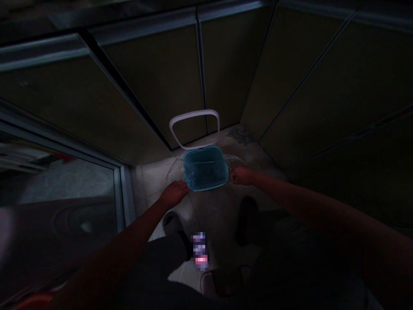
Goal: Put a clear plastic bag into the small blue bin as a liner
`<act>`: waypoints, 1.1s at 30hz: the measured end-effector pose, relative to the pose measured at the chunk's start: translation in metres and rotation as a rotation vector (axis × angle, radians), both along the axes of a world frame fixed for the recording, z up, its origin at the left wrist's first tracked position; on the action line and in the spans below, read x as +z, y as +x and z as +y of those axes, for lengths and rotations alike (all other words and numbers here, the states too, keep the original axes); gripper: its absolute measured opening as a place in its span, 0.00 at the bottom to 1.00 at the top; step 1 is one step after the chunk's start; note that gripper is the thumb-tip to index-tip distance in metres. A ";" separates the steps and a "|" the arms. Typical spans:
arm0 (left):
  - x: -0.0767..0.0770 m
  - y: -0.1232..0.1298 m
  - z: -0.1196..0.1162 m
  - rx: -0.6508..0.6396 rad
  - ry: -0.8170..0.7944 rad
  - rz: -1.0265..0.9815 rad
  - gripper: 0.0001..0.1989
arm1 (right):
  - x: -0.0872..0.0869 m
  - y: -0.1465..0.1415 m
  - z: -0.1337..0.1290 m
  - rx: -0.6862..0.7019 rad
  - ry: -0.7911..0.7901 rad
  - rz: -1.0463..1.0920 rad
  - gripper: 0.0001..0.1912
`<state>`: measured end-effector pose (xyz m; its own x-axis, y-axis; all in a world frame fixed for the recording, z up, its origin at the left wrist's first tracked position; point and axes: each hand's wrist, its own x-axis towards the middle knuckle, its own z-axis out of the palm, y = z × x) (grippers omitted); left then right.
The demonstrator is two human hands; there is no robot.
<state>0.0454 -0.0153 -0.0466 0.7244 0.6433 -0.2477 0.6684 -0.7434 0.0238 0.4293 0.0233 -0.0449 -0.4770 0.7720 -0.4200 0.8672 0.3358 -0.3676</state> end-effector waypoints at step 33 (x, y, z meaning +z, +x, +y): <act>0.031 0.011 0.048 0.782 0.088 -0.329 0.15 | -0.007 -0.002 0.060 -0.599 0.096 0.237 0.13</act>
